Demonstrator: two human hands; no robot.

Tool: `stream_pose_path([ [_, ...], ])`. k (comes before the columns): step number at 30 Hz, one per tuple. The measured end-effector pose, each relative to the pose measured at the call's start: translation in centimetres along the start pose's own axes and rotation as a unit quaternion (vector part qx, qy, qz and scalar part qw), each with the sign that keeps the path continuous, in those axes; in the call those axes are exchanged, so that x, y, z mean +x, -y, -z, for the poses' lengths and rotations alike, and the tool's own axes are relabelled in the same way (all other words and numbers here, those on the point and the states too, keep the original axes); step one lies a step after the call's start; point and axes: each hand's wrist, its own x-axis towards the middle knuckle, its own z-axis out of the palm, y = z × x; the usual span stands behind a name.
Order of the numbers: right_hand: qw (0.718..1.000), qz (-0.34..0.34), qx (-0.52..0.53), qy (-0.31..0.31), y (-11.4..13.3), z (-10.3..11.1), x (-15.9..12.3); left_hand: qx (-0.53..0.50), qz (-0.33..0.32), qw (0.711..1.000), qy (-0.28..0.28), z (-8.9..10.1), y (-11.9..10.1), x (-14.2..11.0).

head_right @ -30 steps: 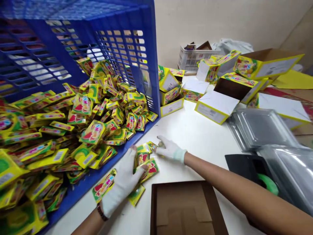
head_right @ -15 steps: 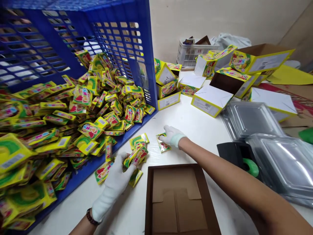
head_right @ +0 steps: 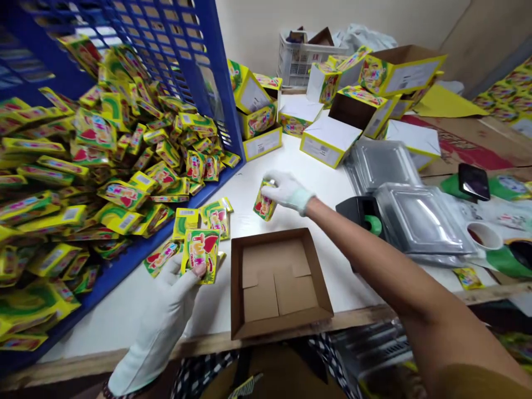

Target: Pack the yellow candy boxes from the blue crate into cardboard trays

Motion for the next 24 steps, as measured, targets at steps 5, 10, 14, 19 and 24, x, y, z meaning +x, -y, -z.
stream_pose_path([
  [5,0.979,-0.021,0.191,0.072,0.4,-1.4,-9.9,-0.013,-0.004,0.999,0.029,-2.2,0.0,-2.1],
  [10,0.986,-0.023,0.078,0.145,0.4,-9.7,-13.5,0.045,-0.038,0.997,0.054,-3.6,0.3,-2.4],
  [14,0.969,0.044,-0.103,0.220,-0.4,-11.1,-12.8,0.031,-0.026,0.997,0.072,-3.5,0.8,-2.3],
  [19,0.961,0.022,-0.093,0.261,-1.4,-9.4,-11.4,0.005,-0.010,0.997,0.071,-3.5,1.3,-2.0],
  [24,0.969,0.017,-0.045,0.241,-1.2,-11.2,-12.1,0.018,-0.010,0.997,0.079,-3.7,1.2,-1.8],
])
